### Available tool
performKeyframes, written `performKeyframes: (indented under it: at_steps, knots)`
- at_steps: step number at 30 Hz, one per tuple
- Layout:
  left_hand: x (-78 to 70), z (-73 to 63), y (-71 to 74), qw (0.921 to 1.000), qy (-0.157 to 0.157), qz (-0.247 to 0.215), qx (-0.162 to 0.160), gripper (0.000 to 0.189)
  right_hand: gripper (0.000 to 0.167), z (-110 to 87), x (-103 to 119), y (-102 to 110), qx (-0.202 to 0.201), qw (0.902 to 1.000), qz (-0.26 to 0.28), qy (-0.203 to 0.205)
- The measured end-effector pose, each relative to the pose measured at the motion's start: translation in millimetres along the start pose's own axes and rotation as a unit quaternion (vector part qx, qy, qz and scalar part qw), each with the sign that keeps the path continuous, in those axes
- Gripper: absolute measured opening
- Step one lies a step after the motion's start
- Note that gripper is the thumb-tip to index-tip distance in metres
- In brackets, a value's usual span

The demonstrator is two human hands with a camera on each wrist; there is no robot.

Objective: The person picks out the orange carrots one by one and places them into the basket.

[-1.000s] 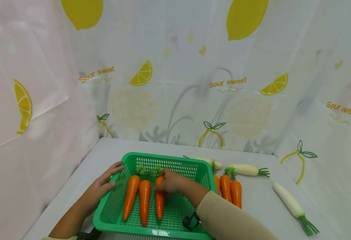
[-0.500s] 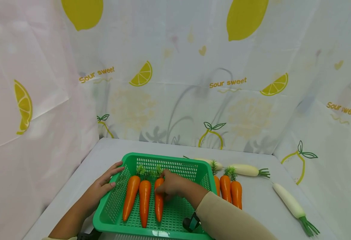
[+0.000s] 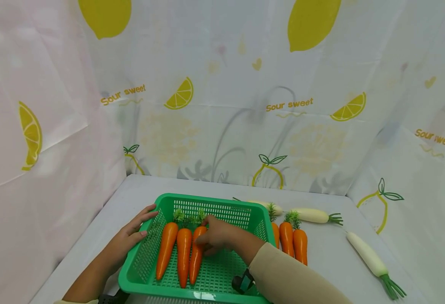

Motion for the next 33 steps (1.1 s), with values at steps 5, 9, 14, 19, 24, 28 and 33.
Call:
performKeyframes:
  at_steps: [5, 9, 14, 19, 24, 28, 33]
  knots:
    - [-2.2, 0.3, -0.6, 1.0, 0.004, 0.006, -0.004, 0.048, 0.055, -1.8, 1.3, 1.4, 0.012, 0.9995, 0.028, -0.002]
    - [-5.0, 0.0, -1.9, 0.9999, 0.005, 0.014, -0.006, 0.048, 0.055, -2.8, 1.7, 1.4, 0.021, 0.9991, 0.037, 0.001]
    - [-7.3, -0.8, -2.4, 0.9999, -0.003, 0.015, -0.002, 0.049, 0.053, -4.2, 2.5, 1.5, 0.028, 0.9988, 0.04, 0.001]
    - [-7.1, 0.8, -1.3, 1.0, -0.003, 0.005, 0.001, 0.049, 0.053, -5.6, 4.7, 2.7, 0.042, 0.9977, 0.052, -0.013]
    - [-6.6, 1.2, -1.3, 0.9998, -0.003, 0.018, 0.004, 0.049, 0.054, -6.7, 7.1, 5.6, 0.048, 0.9974, 0.049, -0.025]
    - [-4.0, 0.3, -1.4, 1.0, -0.001, 0.008, 0.003, 0.049, 0.053, -10.1, 9.6, 9.1, 0.031, 0.9989, 0.024, -0.025]
    - [-1.1, 0.4, -0.7, 0.9999, -0.01, -0.006, 0.004, 0.049, 0.035, -17.0, 18.5, 15.7, -0.003, 0.9984, -0.056, -0.008]
Point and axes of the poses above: each hand's wrist, its own z-axis towards the middle knuckle, its own y-axis out of the back of the hand, x = y × z, the point moved 5 cm from there along z, towards the middle knuckle, and after that the axes turned 8 degrees about y, right-handed, at the moved point
